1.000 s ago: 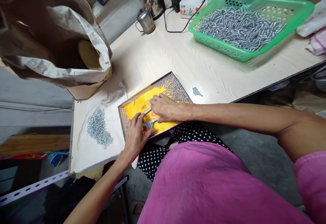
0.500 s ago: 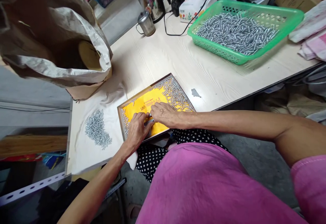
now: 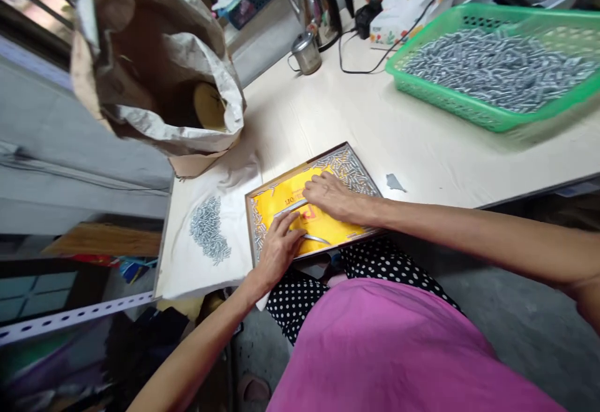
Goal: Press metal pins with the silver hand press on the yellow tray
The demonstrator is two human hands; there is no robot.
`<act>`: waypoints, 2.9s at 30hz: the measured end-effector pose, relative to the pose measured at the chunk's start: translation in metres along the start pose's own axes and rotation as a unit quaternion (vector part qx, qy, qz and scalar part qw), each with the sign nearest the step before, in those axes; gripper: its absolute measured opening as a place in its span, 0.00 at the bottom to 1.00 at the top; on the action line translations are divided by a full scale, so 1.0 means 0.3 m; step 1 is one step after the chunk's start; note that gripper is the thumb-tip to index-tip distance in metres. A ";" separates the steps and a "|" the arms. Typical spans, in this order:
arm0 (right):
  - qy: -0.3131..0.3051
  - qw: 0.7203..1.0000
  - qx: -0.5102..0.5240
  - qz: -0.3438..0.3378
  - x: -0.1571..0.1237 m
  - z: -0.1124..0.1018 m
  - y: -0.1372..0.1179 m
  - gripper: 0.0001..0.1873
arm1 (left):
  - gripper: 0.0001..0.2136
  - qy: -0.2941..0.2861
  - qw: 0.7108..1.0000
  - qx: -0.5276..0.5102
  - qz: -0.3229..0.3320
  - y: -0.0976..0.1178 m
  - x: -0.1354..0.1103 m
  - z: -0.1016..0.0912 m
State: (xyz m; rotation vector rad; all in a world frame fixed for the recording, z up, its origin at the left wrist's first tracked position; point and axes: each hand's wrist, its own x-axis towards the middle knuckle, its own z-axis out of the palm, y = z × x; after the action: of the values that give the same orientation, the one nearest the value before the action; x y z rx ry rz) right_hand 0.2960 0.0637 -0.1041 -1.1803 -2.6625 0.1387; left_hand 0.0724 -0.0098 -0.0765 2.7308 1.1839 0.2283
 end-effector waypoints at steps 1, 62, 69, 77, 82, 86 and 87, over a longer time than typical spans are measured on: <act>0.010 1.000 -0.010 -0.003 0.020 0.013 0.014 0.08 | 0.09 0.001 1.000 0.001 0.006 0.009 -0.007 0.004; -0.002 1.000 0.015 0.011 -0.022 -0.010 -0.010 0.30 | 0.13 -0.126 0.822 -0.310 -0.461 -0.091 -0.041 -0.081; -0.003 1.000 0.003 -0.001 -0.109 -0.011 -0.095 0.54 | 0.14 -0.135 0.817 -0.323 -0.459 -0.089 -0.048 -0.083; 0.000 1.000 0.025 0.005 -0.122 -0.030 -0.127 0.40 | 0.12 -0.134 0.830 -0.299 -0.452 -0.092 -0.061 -0.074; -0.002 0.999 0.048 -0.011 -0.136 -0.041 -0.140 0.35 | 0.11 -0.033 0.921 -0.184 -0.341 -0.063 -0.079 -0.100; -0.004 0.999 0.045 -0.011 -0.113 -0.036 -0.154 0.33 | 0.12 0.004 0.977 -0.101 -0.186 -0.028 -0.042 -0.087; -0.005 0.999 0.041 -0.012 -0.104 -0.034 -0.155 0.32 | 0.16 -0.006 0.986 -0.075 -0.151 -0.023 -0.022 -0.078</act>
State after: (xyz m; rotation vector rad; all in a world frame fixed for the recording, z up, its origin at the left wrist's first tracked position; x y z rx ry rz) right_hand 0.2853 0.0091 -0.0913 -1.1245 -2.6502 0.2482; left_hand 0.0583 -0.0081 -0.0557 2.3828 1.4892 0.2502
